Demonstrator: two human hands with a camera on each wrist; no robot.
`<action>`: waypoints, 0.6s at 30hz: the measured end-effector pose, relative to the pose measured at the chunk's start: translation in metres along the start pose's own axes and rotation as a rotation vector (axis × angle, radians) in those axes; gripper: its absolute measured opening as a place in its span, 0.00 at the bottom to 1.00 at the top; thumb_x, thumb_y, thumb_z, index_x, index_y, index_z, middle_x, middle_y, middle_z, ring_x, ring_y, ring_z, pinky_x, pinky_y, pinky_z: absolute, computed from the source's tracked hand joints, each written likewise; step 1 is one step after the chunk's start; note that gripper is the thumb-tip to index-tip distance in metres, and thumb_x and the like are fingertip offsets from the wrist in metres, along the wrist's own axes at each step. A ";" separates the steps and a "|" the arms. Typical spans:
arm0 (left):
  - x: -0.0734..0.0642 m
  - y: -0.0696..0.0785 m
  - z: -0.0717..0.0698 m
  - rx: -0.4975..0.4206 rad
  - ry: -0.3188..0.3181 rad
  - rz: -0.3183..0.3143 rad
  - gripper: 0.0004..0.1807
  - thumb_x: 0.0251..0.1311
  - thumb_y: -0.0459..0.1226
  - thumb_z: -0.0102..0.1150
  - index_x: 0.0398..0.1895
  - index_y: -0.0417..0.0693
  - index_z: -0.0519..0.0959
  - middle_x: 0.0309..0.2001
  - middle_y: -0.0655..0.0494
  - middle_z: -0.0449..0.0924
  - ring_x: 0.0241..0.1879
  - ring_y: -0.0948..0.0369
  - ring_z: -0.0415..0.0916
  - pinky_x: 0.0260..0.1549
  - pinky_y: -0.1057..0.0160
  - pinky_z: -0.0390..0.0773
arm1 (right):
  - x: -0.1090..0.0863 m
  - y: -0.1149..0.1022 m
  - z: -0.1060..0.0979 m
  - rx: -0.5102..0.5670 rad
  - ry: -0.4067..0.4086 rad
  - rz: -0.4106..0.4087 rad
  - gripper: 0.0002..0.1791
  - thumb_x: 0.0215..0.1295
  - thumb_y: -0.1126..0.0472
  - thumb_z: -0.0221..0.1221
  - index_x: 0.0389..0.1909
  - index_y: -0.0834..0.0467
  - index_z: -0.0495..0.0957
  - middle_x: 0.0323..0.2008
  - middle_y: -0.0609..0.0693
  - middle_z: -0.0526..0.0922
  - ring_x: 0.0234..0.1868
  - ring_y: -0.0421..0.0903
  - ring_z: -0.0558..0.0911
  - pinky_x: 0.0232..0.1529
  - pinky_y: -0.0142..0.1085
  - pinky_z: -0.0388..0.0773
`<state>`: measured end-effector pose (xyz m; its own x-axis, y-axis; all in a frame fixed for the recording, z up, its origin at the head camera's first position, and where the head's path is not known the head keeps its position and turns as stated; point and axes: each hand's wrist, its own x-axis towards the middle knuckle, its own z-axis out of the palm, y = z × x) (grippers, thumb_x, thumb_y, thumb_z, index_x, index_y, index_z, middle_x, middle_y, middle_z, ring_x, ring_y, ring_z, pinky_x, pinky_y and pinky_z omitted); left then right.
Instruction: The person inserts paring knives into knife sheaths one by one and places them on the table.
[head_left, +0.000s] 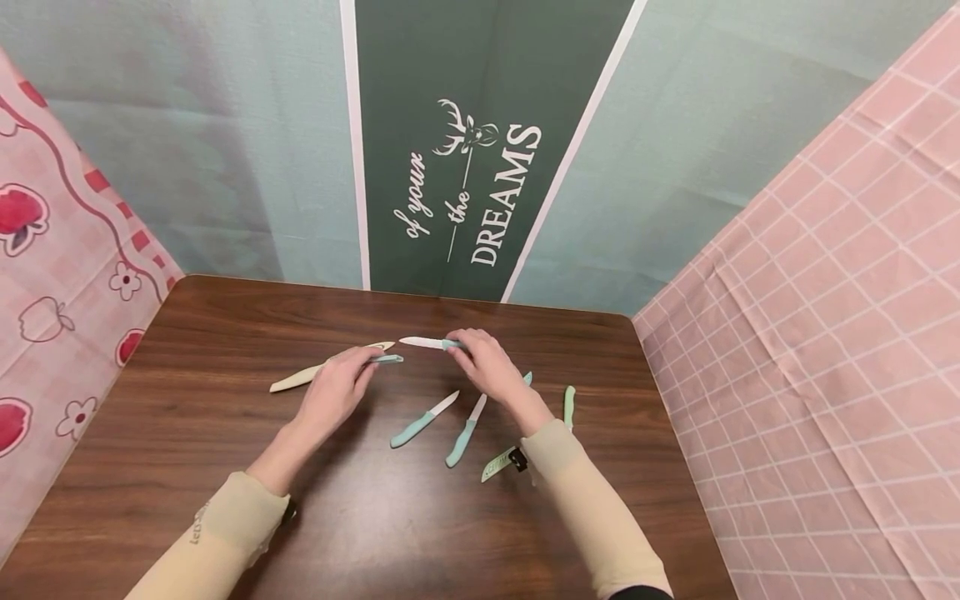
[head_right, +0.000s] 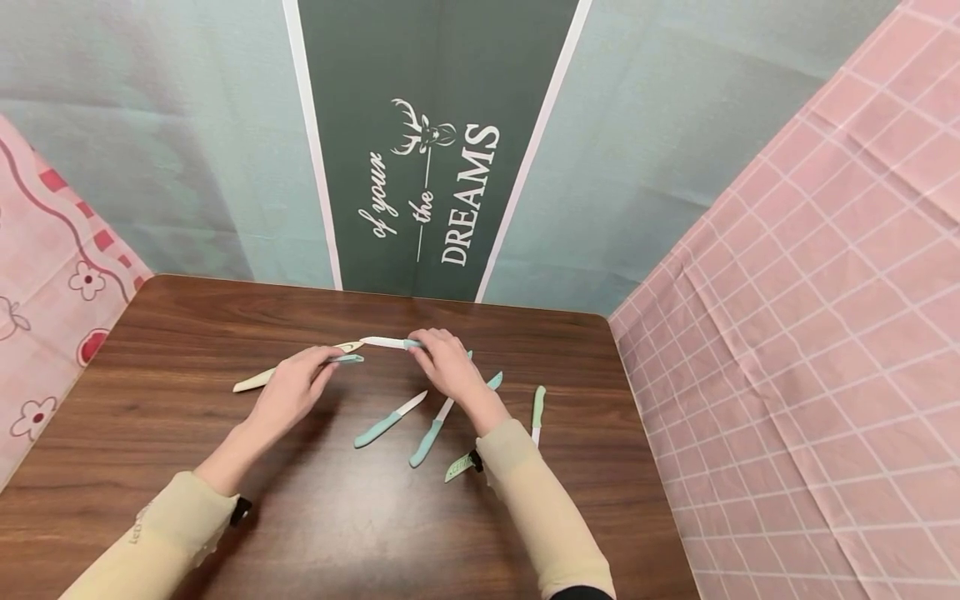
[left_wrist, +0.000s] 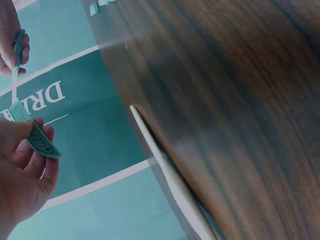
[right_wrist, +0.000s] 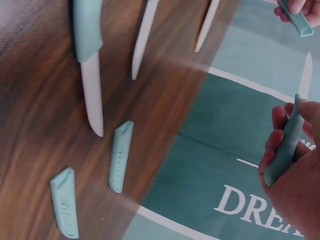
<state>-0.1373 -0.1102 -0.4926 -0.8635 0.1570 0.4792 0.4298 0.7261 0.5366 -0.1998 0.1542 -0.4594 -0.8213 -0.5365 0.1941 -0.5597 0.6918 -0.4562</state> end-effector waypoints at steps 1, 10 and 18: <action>0.000 0.001 -0.001 -0.004 0.004 -0.002 0.10 0.64 0.31 0.62 0.47 0.46 0.83 0.39 0.50 0.86 0.39 0.52 0.84 0.39 0.49 0.82 | 0.000 -0.001 -0.002 -0.001 0.007 -0.009 0.12 0.74 0.57 0.55 0.51 0.58 0.80 0.41 0.51 0.85 0.45 0.49 0.80 0.48 0.43 0.80; 0.003 0.003 -0.005 0.000 0.025 -0.016 0.10 0.67 0.32 0.59 0.50 0.43 0.81 0.41 0.48 0.83 0.42 0.49 0.80 0.44 0.48 0.80 | -0.002 -0.007 -0.009 -0.014 0.030 -0.059 0.12 0.72 0.57 0.58 0.51 0.57 0.82 0.39 0.50 0.86 0.39 0.46 0.79 0.43 0.41 0.79; 0.003 0.003 -0.005 0.008 0.007 -0.011 0.13 0.67 0.30 0.57 0.53 0.42 0.80 0.43 0.46 0.84 0.44 0.48 0.80 0.44 0.47 0.80 | -0.002 -0.008 -0.008 -0.015 0.028 -0.090 0.13 0.70 0.60 0.60 0.51 0.59 0.83 0.41 0.50 0.87 0.41 0.47 0.81 0.44 0.42 0.80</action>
<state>-0.1369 -0.1106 -0.4862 -0.8662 0.1444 0.4784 0.4183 0.7332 0.5361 -0.1947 0.1532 -0.4495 -0.7700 -0.5833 0.2585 -0.6331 0.6482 -0.4231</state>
